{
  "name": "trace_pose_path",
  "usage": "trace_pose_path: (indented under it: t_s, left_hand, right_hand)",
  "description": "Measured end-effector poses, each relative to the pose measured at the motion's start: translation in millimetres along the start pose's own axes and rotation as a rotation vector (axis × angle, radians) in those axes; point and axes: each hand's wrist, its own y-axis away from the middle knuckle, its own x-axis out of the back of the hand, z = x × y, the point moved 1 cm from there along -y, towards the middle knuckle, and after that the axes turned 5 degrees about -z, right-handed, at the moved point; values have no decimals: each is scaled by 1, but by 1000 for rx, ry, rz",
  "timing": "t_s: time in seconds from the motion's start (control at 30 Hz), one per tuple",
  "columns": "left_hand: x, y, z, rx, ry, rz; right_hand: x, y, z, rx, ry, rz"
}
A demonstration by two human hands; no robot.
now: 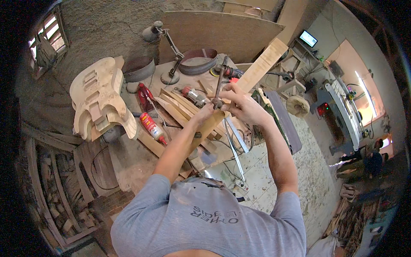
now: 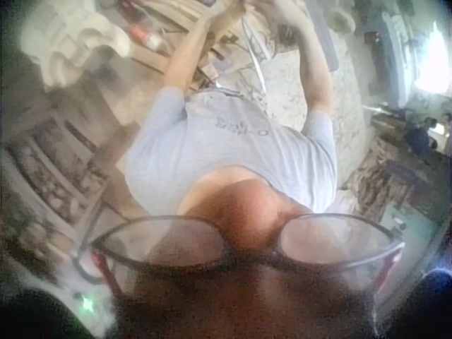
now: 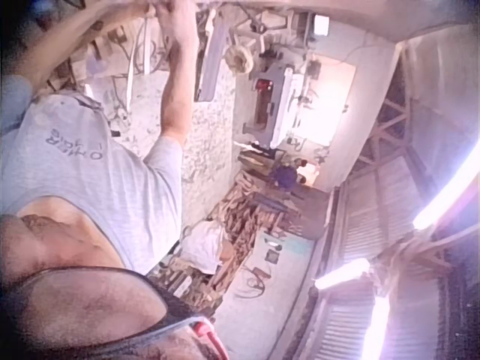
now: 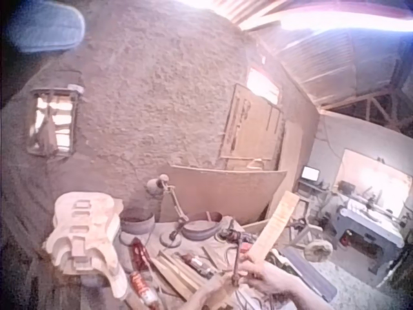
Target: The person uses a hand saw to cut a small wooden piece and then secures a wooden block to a long wooden plank using a large metal clamp.
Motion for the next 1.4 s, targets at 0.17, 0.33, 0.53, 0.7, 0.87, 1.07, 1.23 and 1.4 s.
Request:
trace_pose_path:
  t_s: [0.17, 0.33, 0.53, 0.7, 0.87, 1.07, 1.23, 1.4]
  left_hand:
    - [11, -5, -9, -46, -70, 79]
    - [8, -10, -13, -2, -115, -18]
    - [29, -19, -35, -43, -74, 100]
    - [15, -24, -42, 24, -50, 35]
    - [17, -28, -43, -49, -133, 91]
    - [9, -15, -25, -36, -101, 93]
    - [6, -5, -19, 10, 6, 112]
    - [23, -3, -28, -46, -49, 92]
  right_hand:
    - [-2, -4, 0, 81, 105, -7]
    - [-7, -2, 2, 25, 76, 24]
    - [-8, -16, -11, 89, 128, -1]
    - [4, -6, -4, 95, 142, -44]
    - [8, -12, 3, 102, 100, -111]
    - [7, -8, 5, 91, 103, -103]
    - [7, -7, -2, 87, 88, -87]
    - [7, -15, -17, 149, 101, -11]
